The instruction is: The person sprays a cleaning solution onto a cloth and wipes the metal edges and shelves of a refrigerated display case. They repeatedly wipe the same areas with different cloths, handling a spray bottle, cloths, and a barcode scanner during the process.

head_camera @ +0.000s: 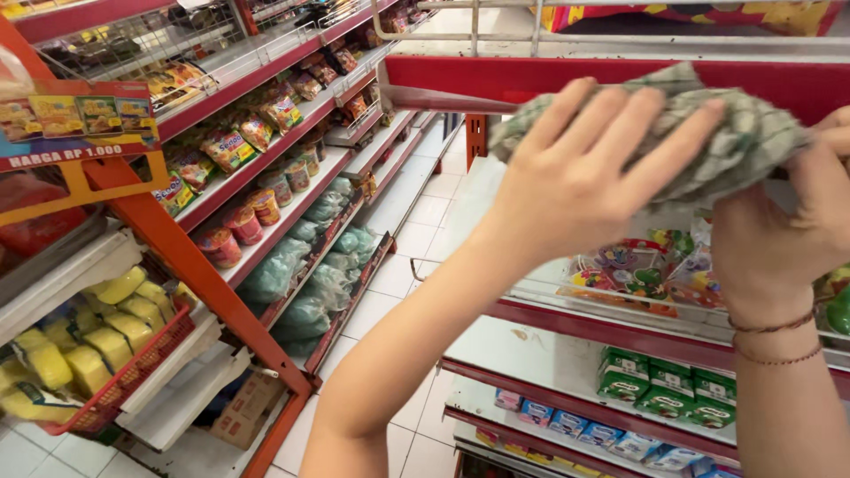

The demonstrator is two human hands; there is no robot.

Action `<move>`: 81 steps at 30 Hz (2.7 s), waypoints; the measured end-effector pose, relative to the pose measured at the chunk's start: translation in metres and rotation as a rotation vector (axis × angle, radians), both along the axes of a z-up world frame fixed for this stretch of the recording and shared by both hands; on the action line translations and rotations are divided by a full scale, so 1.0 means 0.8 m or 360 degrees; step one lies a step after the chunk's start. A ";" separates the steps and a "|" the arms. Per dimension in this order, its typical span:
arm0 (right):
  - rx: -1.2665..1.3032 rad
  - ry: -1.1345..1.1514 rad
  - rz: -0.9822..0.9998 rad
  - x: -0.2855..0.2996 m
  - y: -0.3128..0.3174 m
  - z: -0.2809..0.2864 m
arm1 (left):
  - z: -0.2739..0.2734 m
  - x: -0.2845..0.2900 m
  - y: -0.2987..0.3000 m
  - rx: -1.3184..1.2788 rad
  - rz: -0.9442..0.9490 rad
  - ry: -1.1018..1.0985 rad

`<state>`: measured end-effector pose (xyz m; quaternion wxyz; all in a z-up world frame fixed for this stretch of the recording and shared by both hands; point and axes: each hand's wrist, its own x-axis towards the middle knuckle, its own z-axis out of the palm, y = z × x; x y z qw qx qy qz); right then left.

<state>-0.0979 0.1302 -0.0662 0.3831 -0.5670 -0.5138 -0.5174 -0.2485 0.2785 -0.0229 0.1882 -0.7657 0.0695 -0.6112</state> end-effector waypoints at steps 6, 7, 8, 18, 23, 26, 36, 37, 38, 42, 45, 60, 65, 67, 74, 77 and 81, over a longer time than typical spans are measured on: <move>-0.0009 -0.0003 0.0016 0.000 0.000 0.007 | 0.011 -0.065 0.082 -0.0160 0.0097 -0.0038; -0.0013 -0.0008 0.0016 0.001 0.000 0.009 | 0.010 -0.065 0.084 -0.0172 0.0117 -0.0034; -0.0012 -0.0010 0.0015 0.002 -0.001 0.012 | 0.009 -0.065 0.083 -0.0184 0.0130 -0.0026; 0.0122 0.0035 0.0037 0.029 -0.042 0.008 | 0.008 0.044 -0.016 -0.0083 0.0073 -0.0175; 0.0348 0.0188 0.0068 0.061 -0.095 0.002 | 0.008 0.106 -0.083 0.0004 0.0008 -0.0220; 0.0513 0.0539 0.0191 0.082 -0.136 0.002 | 0.009 0.152 -0.132 0.0084 -0.0029 -0.0237; 0.0450 0.0341 -0.0167 0.169 -0.320 0.003 | 0.008 0.288 -0.295 0.0176 -0.0034 -0.0352; 0.0489 0.0393 -0.0138 0.177 -0.339 0.005 | 0.009 0.300 -0.311 0.0183 -0.0033 -0.0350; 0.0525 0.0448 -0.0109 0.184 -0.357 0.007 | 0.008 0.311 -0.326 0.0186 -0.0032 -0.0345; 0.0557 0.0453 -0.0223 0.224 -0.430 0.017 | 0.011 0.365 -0.402 0.0164 -0.0066 -0.0352; 0.0450 0.0293 -0.0533 0.256 -0.485 0.012 | 0.009 0.404 -0.457 0.0188 -0.0026 -0.0327; 0.0505 0.0378 -0.0721 0.370 -0.691 -0.014 | -0.005 0.576 -0.680 0.0260 0.0115 -0.0198; 0.0474 0.0333 -0.0755 0.384 -0.731 -0.020 | -0.006 0.615 -0.728 0.0225 -0.0025 -0.0131; 0.0468 0.0338 -0.0779 0.390 -0.743 -0.022 | -0.004 0.621 -0.738 0.0230 -0.0055 -0.0100; 0.0499 0.0391 -0.0721 0.401 -0.744 -0.024 | -0.003 0.600 -0.720 0.0232 -0.0257 0.0176; 0.0476 0.0330 -0.0704 0.391 -0.720 -0.017 | -0.003 0.575 -0.690 0.0193 -0.0288 0.0180; 0.0387 0.0396 -0.0636 0.369 -0.664 -0.001 | 0.001 0.526 -0.640 0.0126 -0.0190 0.0204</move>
